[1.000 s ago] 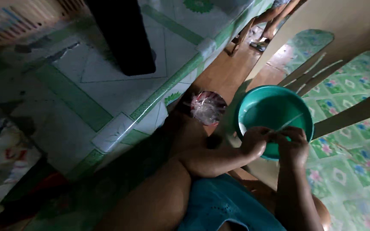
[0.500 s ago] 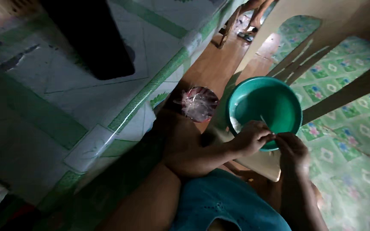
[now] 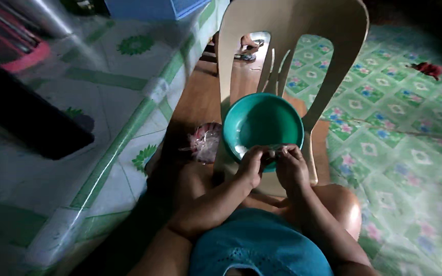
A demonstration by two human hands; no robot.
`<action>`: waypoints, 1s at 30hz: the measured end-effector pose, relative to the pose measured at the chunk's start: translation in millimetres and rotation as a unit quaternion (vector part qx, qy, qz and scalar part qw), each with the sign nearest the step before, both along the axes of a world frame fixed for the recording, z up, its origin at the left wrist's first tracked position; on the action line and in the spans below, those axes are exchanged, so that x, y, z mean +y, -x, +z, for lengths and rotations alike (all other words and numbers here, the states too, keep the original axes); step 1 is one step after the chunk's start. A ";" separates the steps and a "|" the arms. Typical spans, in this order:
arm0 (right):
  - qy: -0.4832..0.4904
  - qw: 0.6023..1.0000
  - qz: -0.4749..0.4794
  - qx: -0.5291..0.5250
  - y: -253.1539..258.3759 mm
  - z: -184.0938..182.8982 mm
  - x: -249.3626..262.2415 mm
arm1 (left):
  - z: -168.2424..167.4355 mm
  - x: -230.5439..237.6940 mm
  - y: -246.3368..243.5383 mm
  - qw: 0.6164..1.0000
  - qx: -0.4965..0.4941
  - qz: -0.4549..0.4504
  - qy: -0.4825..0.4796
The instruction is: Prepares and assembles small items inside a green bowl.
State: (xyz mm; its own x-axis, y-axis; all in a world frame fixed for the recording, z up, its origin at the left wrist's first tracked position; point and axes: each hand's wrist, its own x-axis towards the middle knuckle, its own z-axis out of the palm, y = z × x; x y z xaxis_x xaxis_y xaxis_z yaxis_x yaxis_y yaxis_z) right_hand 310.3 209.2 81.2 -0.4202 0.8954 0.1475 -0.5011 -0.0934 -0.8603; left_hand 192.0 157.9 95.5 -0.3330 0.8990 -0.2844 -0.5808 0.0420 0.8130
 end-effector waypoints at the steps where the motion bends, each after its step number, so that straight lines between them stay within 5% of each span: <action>1: 0.028 0.998 0.018 0.061 2.3 -4.0 0.2 | 1.3 2.4 -1.1 1.000 -0.026 0.012 0.011; 6: 0.076 0.989 0.052 0.117 -9.4 -3.5 12.6 | -0.2 7.1 12.6 0.997 -0.052 0.037 0.048; 9: -0.065 0.993 -0.036 -0.090 -21.4 5.0 18.2 | 6.7 0.7 13.6 0.997 -0.020 0.007 0.068; 11: -0.243 0.912 -0.094 -0.317 -29.8 10.5 24.5 | 11.6 -5.4 13.1 0.998 -0.010 -0.021 0.062; 13: -0.363 0.811 -0.145 -0.435 -33.7 19.6 34.6 | 16.3 -11.8 16.3 0.999 0.000 -0.041 0.037; 19: -0.475 0.638 -0.339 -0.502 -51.3 41.5 80.2 | 17.7 -38.1 37.2 0.997 0.066 0.015 0.024; 21: -0.464 0.680 -0.299 -0.483 -48.1 45.9 80.4 | 19.6 -45.9 42.1 0.996 0.076 0.035 -0.001; 23: -0.393 0.786 -0.185 -0.440 -53.7 48.8 78.8 | 17.2 -49.1 57.2 0.992 0.074 0.086 -0.048; 25: -0.310 0.850 -0.131 -0.405 -68.6 42.8 84.8 | 9.5 -46.7 85.4 0.980 0.066 0.158 -0.098; 30: -0.239 0.758 -0.064 -0.604 -99.2 19.4 81.1 | -30.9 -28.1 158.7 0.932 0.018 0.354 -0.076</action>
